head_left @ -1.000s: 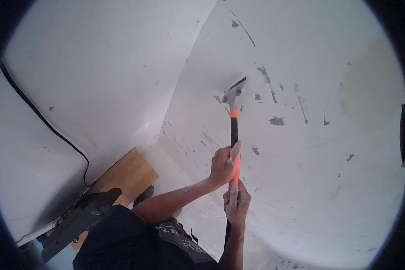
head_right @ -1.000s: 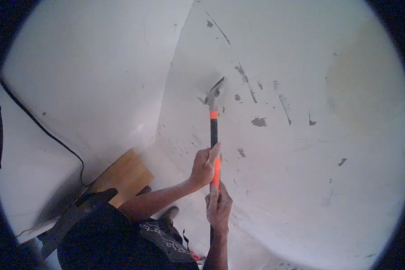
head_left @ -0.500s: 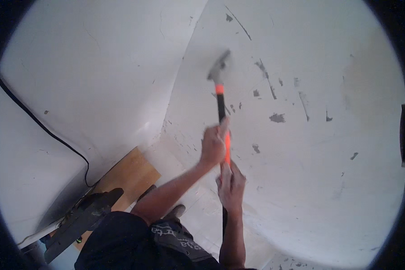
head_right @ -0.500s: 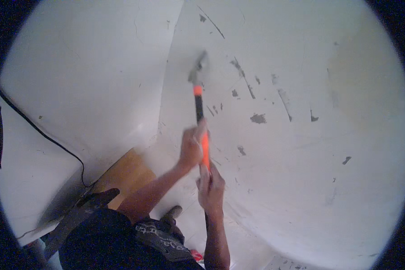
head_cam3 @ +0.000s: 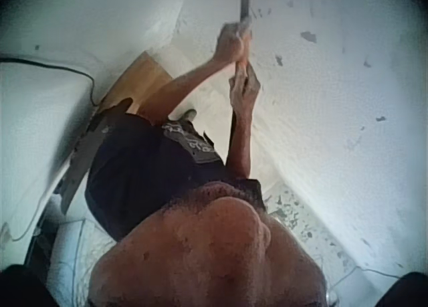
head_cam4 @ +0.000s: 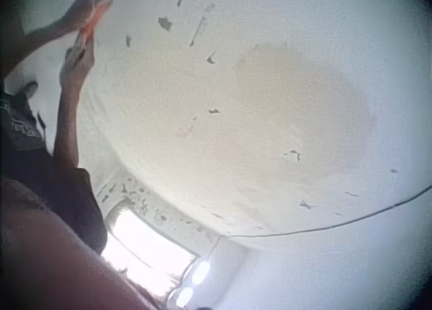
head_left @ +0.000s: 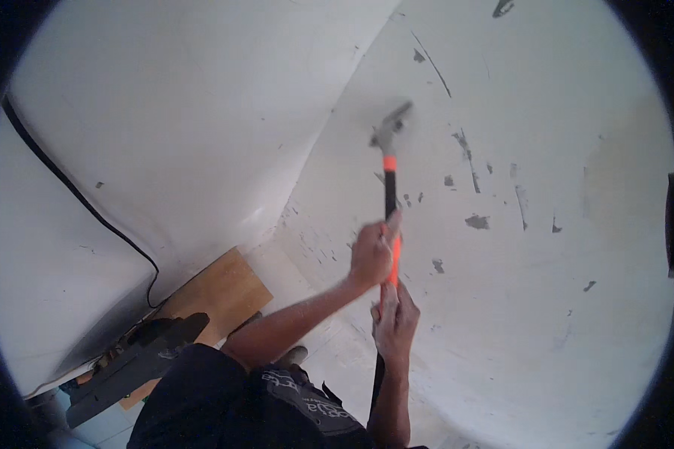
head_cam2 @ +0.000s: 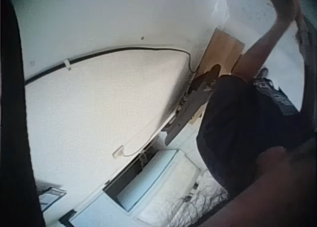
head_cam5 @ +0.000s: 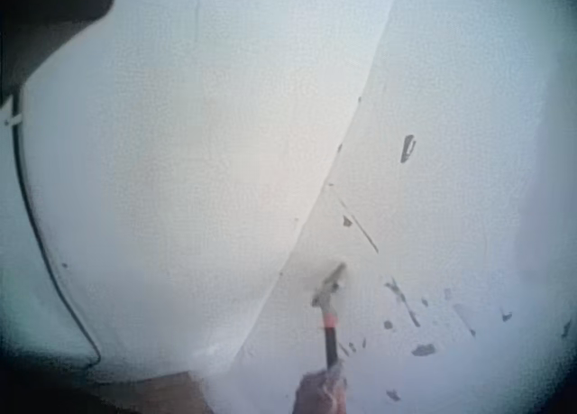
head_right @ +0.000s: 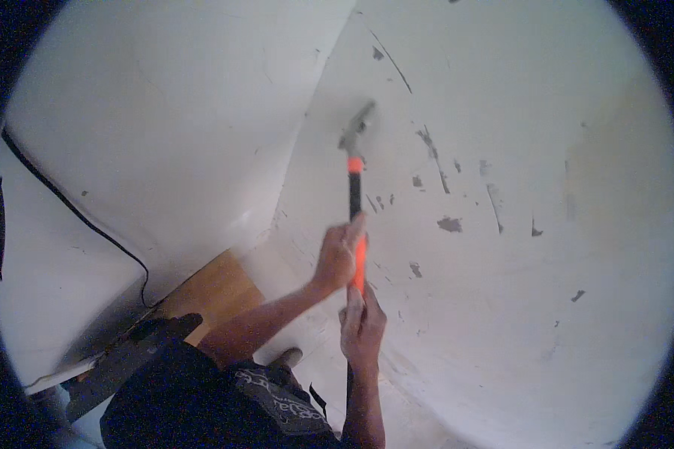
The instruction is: The person scrapes peeling paint and plaster from a wall and ceiling using a long-handled scraper.
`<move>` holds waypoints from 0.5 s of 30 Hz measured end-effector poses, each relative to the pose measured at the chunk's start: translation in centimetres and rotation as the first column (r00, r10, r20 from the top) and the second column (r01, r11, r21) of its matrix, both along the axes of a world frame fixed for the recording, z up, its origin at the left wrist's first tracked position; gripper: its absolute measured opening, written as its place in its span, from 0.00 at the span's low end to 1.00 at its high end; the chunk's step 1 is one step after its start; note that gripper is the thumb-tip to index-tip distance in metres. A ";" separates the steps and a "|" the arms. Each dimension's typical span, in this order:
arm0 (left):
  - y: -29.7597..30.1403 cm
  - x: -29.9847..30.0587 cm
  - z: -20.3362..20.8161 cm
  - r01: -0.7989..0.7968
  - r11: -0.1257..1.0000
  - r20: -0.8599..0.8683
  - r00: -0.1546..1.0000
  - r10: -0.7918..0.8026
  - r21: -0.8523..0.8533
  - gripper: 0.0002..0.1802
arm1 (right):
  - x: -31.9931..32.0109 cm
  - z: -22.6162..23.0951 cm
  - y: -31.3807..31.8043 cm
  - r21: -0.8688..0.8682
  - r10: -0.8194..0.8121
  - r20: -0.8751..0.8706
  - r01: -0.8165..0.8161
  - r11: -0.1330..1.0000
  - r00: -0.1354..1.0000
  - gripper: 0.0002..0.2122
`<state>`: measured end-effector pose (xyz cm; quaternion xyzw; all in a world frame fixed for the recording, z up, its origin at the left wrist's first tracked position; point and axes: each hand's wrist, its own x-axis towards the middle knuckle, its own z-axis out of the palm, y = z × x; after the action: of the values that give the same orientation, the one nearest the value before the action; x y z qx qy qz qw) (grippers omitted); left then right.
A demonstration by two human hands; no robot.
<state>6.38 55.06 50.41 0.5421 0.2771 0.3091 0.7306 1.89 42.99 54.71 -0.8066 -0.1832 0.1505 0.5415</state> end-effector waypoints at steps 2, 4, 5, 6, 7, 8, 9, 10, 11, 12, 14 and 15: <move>0.5 0.0 0.5 0.061 0.998 0.063 0.996 -0.061 0.005 0.33 | 0.1 0.2 0.4 -0.073 -0.101 -0.131 0.092 0.993 0.986 0.18; 1.2 0.1 0.9 -0.012 1.000 0.064 0.998 0.011 0.023 0.33 | 0.3 0.2 1.0 0.007 0.015 -0.010 -0.015 1.000 1.000 0.17; 1.6 0.2 1.2 -0.106 0.994 0.084 0.991 0.103 0.037 0.32 | 0.4 0.2 1.3 0.021 0.079 0.081 -0.081 0.997 0.994 0.17; 1.9 0.1 1.2 -0.087 0.994 0.128 0.987 0.096 -0.072 0.31 | 0.4 0.2 1.4 0.073 0.139 0.085 -0.146 0.987 0.987 0.17; 2.0 0.0 1.4 -0.031 0.994 0.073 0.997 0.039 -0.103 0.31 | 0.4 0.2 1.7 0.031 0.096 0.059 -0.098 0.995 0.994 0.17; 2.0 -0.3 1.5 -0.115 0.989 0.102 0.989 0.106 0.090 0.31 | 0.2 0.3 1.6 0.011 0.066 0.083 -0.067 0.998 0.994 0.16; 2.0 -0.5 1.6 -0.119 0.979 0.079 0.991 0.108 0.167 0.32 | 0.0 0.2 1.6 -0.011 0.059 0.113 -0.058 0.998 0.992 0.16; 2.0 -0.7 1.6 0.018 0.989 0.016 1.000 -0.020 0.145 0.32 | -0.1 0.3 1.5 -0.063 -0.018 0.065 0.022 0.998 0.998 0.17; 1.8 -1.1 1.6 0.150 0.976 -0.095 0.986 -0.136 0.159 0.33 | -0.4 0.3 1.3 -0.008 0.032 0.111 -0.032 0.999 0.993 0.17; 2.0 -1.0 1.5 0.112 0.986 -0.051 0.993 -0.107 0.126 0.33 | -0.2 0.1 1.4 -0.053 -0.019 0.020 0.020 0.998 1.000 0.18; 2.2 -0.9 1.4 0.172 0.982 -0.087 0.982 -0.166 0.073 0.33 | -0.1 0.0 1.4 -0.066 -0.091 -0.160 0.082 0.994 0.983 0.18; 2.4 -0.7 1.3 0.114 0.993 -0.049 0.993 -0.112 0.032 0.31 | 0.0 -0.1 1.4 -0.002 -0.045 -0.130 0.045 0.999 0.991 0.18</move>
<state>5.67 57.41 51.75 0.5765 0.2577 0.2592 0.7308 1.89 44.39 54.64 -0.7987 -0.1295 0.1902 0.5560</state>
